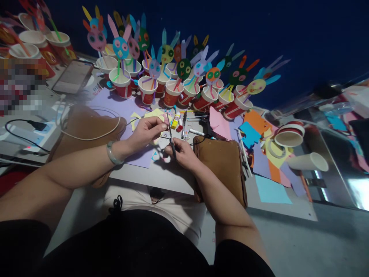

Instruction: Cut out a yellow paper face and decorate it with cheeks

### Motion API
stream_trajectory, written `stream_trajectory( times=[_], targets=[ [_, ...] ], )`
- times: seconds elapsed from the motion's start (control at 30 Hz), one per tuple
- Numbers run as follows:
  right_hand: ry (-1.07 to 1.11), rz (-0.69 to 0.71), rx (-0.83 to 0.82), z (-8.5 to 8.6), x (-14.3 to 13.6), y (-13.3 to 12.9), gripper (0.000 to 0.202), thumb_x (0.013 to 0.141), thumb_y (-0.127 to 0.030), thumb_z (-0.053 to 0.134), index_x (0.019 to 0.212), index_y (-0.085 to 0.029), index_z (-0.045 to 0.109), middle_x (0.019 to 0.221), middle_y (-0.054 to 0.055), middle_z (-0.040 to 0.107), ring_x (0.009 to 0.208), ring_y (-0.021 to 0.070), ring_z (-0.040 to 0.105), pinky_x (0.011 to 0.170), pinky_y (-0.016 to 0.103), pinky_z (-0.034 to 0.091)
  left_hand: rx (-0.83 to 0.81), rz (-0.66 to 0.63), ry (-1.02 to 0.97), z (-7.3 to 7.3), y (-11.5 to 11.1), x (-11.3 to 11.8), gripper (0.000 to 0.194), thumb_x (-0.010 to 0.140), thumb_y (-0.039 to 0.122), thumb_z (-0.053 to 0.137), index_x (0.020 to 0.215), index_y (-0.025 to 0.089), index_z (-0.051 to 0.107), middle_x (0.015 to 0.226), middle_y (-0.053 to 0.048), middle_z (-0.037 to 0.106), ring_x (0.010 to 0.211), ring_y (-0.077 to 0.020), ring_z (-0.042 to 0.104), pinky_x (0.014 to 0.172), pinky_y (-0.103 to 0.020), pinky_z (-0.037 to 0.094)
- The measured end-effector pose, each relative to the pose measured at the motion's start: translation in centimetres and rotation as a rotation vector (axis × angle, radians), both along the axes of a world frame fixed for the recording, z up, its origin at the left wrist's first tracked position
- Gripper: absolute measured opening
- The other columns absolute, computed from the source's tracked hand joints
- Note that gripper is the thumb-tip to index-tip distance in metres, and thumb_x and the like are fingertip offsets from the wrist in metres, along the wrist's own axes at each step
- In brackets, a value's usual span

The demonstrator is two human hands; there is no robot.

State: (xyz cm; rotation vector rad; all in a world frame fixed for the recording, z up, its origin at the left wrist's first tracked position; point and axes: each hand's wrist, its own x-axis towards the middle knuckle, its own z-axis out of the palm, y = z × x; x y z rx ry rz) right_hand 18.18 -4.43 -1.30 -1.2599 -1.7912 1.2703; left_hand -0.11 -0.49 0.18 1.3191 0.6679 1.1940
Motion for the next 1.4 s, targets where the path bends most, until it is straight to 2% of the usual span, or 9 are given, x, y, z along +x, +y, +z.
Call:
stream_trajectory(
  times=[0.2,0.67,0.83,1.0,1.4],
  targets=[
    [0.004,0.007,-0.007,-0.22,0.15,0.08,0.059,0.072,-0.076,0.065,0.067,-0.019,0.053,0.059,-0.003,0.049,0.058,0.0108,0.041,0.058,0.028,0.034,0.021,0.007,0.005,0.15,0.06,-0.12,0.037,0.081,0.04,0.071,0.059,0.017,0.052,0.059,0.004,0.045,0.058,-0.0076,0.039,0.059,-0.025,0.036],
    [-0.013,0.007,-0.02,0.36,0.02,0.12,0.058,0.072,-0.075,0.066,0.064,-0.02,0.051,0.056,-0.004,0.047,0.055,0.0094,0.037,0.055,0.027,0.033,0.022,0.013,0.022,-0.42,0.36,-0.27,0.035,0.081,0.038,0.069,0.061,0.017,0.05,0.062,0.004,0.045,0.06,-0.0073,0.038,0.059,-0.024,0.034],
    [-0.002,0.008,-0.017,0.26,0.09,0.1,0.056,0.072,-0.073,0.068,0.065,-0.019,0.052,0.054,-0.005,0.044,0.053,0.0086,0.036,0.055,0.027,0.033,0.017,0.001,0.005,-0.21,0.27,-0.29,0.033,0.081,0.035,0.067,0.06,0.017,0.048,0.06,0.004,0.044,0.058,-0.0067,0.038,0.057,-0.024,0.033],
    [0.009,0.019,-0.032,0.5,0.03,0.09,0.055,0.072,-0.071,0.069,0.065,-0.019,0.051,0.053,-0.005,0.047,0.052,0.0088,0.038,0.054,0.026,0.035,-0.018,0.001,-0.028,0.16,0.2,-0.32,0.03,0.079,0.034,0.069,0.06,0.017,0.053,0.058,0.004,0.045,0.057,-0.0068,0.038,0.056,-0.024,0.033],
    [-0.003,0.015,-0.051,0.72,-0.13,0.15,0.05,0.071,-0.066,0.071,0.064,-0.02,0.052,0.055,-0.003,0.05,0.053,0.0102,0.041,0.054,0.027,0.038,-0.028,0.01,-0.042,-0.01,0.4,-0.32,0.025,0.079,0.034,0.068,0.063,0.017,0.061,0.058,0.003,0.049,0.06,-0.0079,0.043,0.058,-0.024,0.036]
  ],
)
